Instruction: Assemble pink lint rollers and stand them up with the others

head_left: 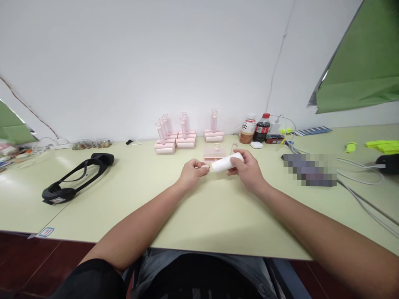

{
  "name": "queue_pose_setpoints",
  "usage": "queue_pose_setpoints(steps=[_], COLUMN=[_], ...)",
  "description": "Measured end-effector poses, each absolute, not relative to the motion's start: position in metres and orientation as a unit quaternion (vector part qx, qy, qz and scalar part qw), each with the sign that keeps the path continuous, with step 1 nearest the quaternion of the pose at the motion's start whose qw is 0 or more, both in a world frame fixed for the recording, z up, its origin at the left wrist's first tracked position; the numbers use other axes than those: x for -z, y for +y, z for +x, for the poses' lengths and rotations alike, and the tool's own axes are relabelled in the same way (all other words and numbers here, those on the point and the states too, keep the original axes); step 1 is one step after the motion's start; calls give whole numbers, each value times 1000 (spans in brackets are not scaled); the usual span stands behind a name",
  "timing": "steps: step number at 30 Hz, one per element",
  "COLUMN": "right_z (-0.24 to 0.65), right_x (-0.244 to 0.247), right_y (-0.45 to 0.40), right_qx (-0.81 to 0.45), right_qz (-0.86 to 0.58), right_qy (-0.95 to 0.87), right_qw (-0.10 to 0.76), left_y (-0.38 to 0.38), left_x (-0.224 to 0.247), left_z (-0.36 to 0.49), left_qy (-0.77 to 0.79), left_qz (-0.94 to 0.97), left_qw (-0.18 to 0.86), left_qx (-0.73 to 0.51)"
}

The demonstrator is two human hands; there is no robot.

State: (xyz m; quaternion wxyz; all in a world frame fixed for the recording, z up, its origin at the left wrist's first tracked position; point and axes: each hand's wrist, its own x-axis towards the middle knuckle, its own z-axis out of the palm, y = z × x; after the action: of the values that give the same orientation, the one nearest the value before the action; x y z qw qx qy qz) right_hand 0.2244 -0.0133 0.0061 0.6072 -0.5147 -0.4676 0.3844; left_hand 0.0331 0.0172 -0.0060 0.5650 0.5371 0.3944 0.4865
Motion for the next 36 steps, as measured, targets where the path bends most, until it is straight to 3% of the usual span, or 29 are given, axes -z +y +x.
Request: queue_pose_setpoints(steps=[8,19,30,36], right_z=[219,217,216,215], right_x=[-5,-6,-8,-10], right_y=[-15,-19,-17,-17], right_qx=[-563,-629,-642,-614], right_qz=[-451,-401,-387,-410], right_qy=[-380,-391,-343,-315], right_qw=[579,540,566,597], left_y=[10,8,6,-3], left_x=[-3,0,6,7], left_z=[36,37,37,38], left_qy=[308,269,321,377], left_qz=[470,495,573,659], left_qw=[651,637,537,359], left_qx=[-511,-526,-530,-543])
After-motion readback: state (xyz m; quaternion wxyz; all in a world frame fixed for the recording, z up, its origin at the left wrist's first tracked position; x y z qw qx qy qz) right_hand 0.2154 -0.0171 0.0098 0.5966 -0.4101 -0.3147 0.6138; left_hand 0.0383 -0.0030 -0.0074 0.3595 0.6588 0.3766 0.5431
